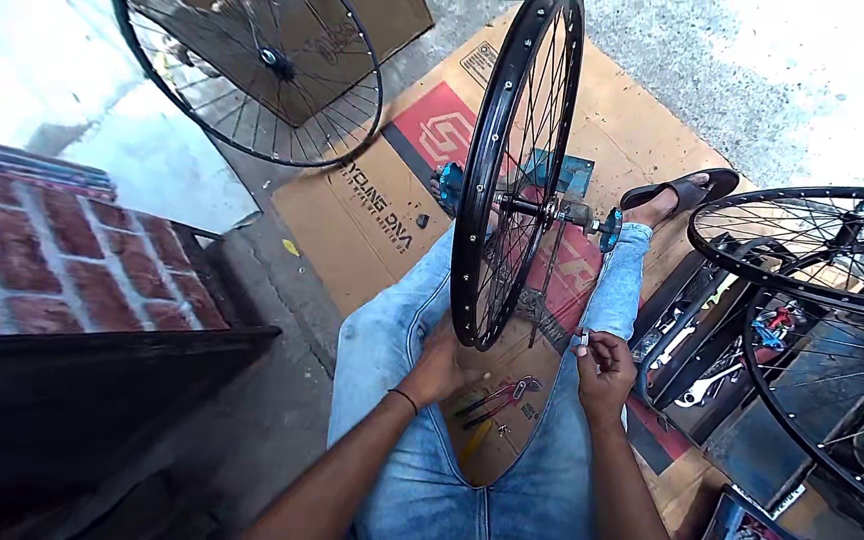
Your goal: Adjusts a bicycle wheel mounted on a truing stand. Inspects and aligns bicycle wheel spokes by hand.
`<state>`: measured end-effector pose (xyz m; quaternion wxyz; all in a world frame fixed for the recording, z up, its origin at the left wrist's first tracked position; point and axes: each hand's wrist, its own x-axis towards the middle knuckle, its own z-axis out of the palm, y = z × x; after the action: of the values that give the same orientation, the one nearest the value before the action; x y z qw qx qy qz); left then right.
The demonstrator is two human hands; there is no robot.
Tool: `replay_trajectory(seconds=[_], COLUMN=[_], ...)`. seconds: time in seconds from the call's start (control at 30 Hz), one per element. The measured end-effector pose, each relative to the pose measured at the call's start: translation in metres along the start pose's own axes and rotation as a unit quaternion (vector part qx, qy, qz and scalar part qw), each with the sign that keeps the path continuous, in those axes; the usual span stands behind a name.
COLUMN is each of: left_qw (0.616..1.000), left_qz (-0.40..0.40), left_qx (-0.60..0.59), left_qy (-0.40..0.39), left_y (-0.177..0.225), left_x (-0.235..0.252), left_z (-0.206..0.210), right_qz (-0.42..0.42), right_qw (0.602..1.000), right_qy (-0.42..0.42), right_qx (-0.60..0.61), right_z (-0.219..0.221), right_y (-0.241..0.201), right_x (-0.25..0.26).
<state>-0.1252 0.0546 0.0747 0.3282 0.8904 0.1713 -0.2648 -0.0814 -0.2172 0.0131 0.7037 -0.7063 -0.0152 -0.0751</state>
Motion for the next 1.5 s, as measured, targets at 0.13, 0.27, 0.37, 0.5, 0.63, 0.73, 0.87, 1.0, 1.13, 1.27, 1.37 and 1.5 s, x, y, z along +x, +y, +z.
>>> replay_trajectory(seconds=[0.13,0.27,0.37,0.5,0.63,0.73,0.87,1.0,1.13,1.27,1.37,1.5], left_qw=[0.997,0.979,0.952,0.93,0.884,0.877,0.848,0.808,0.813,0.81,0.81,0.83], left_qz=[0.002,0.068,0.13,0.203,0.254,0.259,0.25,0.247,0.27,0.288,0.298,0.269], left_qx=[-0.023,0.03,-0.035,-0.199,-0.277,-0.272,-0.29,-0.356,-0.358,-0.367,-0.355,-0.321], left_qy=[0.072,0.192,0.275,0.232,0.277,0.301,0.366,0.398,0.371,0.356,0.36,0.369], left_y=[0.022,0.033,0.039,0.049,0.077,0.1,0.122,0.132,0.133,0.133,0.131,0.136], left_x=[0.007,-0.017,-0.03,-0.032,-0.03,-0.025,-0.011,0.002,0.003,0.002,0.003,0.007], left_z=[0.015,0.0,-0.015,-0.018,-0.026,-0.04,-0.051,-0.059,-0.064,-0.063,-0.063,-0.073], right_qz=[-0.073,-0.151,-0.203,-0.268,-0.286,-0.282,-0.27,-0.26,-0.262,-0.239,-0.208,-0.199], right_qw=[0.995,0.977,0.961,0.947,0.948,0.952,0.95,0.945,0.929,0.936,0.966,0.976], right_qy=[-0.045,-0.099,-0.146,-0.146,-0.113,-0.11,-0.156,-0.199,-0.263,-0.252,-0.119,-0.008], right_qx=[-0.05,-0.112,-0.121,-0.103,-0.078,-0.051,-0.004,0.016,0.013,0.06,0.097,0.092], right_z=[0.014,0.027,0.04,0.064,0.083,0.094,0.114,0.125,0.116,0.114,0.122,0.141], right_y=[-0.017,-0.03,-0.038,-0.046,-0.057,-0.069,-0.075,-0.074,-0.074,-0.067,-0.064,-0.071], right_x=[0.009,0.031,0.05,0.077,0.095,0.108,0.123,0.134,0.151,0.152,0.14,0.137])
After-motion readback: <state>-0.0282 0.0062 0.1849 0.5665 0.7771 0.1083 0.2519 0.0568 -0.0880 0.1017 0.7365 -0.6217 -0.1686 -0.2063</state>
